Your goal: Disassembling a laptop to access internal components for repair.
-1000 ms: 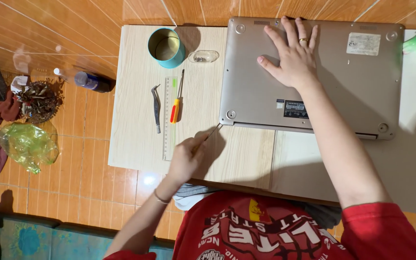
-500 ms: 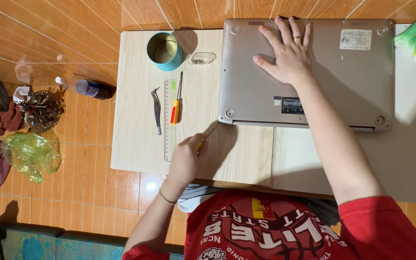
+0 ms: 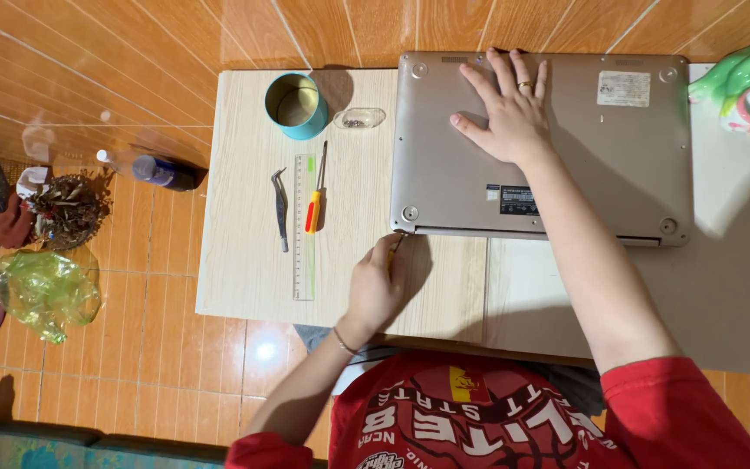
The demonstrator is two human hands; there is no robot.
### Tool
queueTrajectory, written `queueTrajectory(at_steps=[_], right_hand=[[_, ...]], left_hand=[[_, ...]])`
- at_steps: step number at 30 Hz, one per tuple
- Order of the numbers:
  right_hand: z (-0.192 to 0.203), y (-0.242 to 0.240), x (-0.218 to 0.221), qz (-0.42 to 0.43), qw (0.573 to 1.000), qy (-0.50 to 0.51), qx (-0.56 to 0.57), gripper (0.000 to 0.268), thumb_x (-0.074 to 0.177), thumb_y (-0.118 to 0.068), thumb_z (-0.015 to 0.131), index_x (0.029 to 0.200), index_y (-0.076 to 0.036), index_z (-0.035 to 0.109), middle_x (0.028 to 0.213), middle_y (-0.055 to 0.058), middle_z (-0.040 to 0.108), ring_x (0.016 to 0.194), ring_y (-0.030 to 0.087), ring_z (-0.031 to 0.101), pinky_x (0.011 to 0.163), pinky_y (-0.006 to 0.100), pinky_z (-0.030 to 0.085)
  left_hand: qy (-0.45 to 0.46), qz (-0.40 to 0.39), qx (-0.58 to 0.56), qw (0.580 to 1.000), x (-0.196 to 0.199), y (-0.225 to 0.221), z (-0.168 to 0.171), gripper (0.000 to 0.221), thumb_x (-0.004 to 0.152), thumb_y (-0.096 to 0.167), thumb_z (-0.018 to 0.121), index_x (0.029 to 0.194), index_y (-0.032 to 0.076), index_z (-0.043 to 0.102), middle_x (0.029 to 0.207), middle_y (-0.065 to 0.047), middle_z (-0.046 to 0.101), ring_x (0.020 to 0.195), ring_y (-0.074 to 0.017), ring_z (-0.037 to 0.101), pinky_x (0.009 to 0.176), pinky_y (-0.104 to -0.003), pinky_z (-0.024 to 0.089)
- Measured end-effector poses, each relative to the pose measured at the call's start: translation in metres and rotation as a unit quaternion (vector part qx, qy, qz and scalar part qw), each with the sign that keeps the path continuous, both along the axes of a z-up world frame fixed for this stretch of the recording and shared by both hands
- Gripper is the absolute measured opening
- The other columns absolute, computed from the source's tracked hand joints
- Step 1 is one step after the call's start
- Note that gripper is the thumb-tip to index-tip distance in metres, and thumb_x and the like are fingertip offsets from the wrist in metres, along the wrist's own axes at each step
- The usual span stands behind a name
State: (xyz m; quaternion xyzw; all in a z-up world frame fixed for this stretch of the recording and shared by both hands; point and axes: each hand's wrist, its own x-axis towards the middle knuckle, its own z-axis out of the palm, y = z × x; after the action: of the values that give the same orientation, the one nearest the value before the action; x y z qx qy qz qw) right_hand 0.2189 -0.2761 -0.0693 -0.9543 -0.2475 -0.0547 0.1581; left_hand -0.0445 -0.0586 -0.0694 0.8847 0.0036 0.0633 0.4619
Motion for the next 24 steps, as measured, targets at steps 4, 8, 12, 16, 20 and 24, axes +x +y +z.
queueTrajectory(at_steps=[4, 8, 12, 16, 20, 24], right_hand=[[-0.001, 0.0, 0.004, -0.004, 1.0, -0.002, -0.006, 0.08, 0.094, -0.073, 0.053, 0.161, -0.031, 0.04, 0.17, 0.012, 0.024, 0.157, 0.04, 0.012, 0.121, 0.067, -0.007], [0.004, -0.001, 0.003, -0.01, 1.0, 0.022, 0.004, 0.078, 0.094, -0.072, 0.054, 0.159, -0.033, 0.041, 0.17, 0.012, 0.025, 0.158, 0.039, 0.014, 0.123, 0.066, -0.005], [0.002, 0.0, 0.002, -0.005, 1.0, 0.013, 0.007, 0.079, 0.093, -0.071, 0.056, 0.16, -0.032, 0.041, 0.17, 0.012, 0.026, 0.157, 0.039, 0.014, 0.122, 0.067, -0.004], [0.0, 0.0, 0.001, 0.001, 1.0, 0.001, 0.004, 0.079, 0.094, -0.071, 0.056, 0.16, -0.03, 0.041, 0.17, 0.013, 0.026, 0.157, 0.041, 0.014, 0.121, 0.067, -0.005], [0.001, 0.0, 0.0, -0.005, 1.0, -0.001, -0.003, 0.079, 0.094, -0.071, 0.054, 0.16, -0.031, 0.041, 0.17, 0.013, 0.025, 0.157, 0.04, 0.013, 0.122, 0.067, -0.005], [0.005, 0.001, 0.001, -0.007, 1.0, 0.011, -0.004, 0.079, 0.093, -0.072, 0.053, 0.16, -0.031, 0.04, 0.17, 0.013, 0.023, 0.157, 0.04, 0.012, 0.121, 0.067, -0.006]], left_hand=[[-0.039, 0.066, -0.033, 0.997, 0.001, -0.021, -0.018, 0.019, 0.099, 0.006, 0.063, 0.116, -0.002, 0.062, 0.094, -0.022, 0.075, 0.08, -0.0353, 0.074, 0.068, -0.04, 0.059], [-0.004, 0.122, -0.143, 0.982, 0.002, -0.025, 0.008, 0.016, 0.101, 0.01, 0.061, 0.112, -0.001, 0.062, 0.09, -0.02, 0.076, 0.076, -0.0315, 0.075, 0.067, -0.037, 0.058], [0.101, 0.131, -0.124, 0.978, 0.004, -0.016, 0.023, 0.017, 0.099, 0.011, 0.062, 0.111, 0.0, 0.063, 0.082, -0.017, 0.076, 0.057, -0.0291, 0.068, 0.055, -0.038, 0.053], [0.013, 0.072, -0.045, 0.996, -0.011, 0.009, 0.01, 0.018, 0.097, 0.007, 0.062, 0.115, 0.001, 0.063, 0.081, -0.019, 0.073, 0.067, -0.0288, 0.07, 0.057, -0.035, 0.054], [0.128, 0.059, -0.001, 0.99, -0.01, 0.045, 0.055, 0.015, 0.095, 0.014, 0.066, 0.107, 0.005, 0.069, 0.073, -0.015, 0.075, 0.057, -0.0255, 0.069, 0.052, -0.035, 0.051], [0.052, 0.096, -0.038, 0.993, 0.011, 0.063, 0.061, 0.017, 0.093, 0.016, 0.068, 0.103, 0.004, 0.073, 0.077, -0.012, 0.077, 0.065, -0.0153, 0.075, 0.055, -0.029, 0.055]])
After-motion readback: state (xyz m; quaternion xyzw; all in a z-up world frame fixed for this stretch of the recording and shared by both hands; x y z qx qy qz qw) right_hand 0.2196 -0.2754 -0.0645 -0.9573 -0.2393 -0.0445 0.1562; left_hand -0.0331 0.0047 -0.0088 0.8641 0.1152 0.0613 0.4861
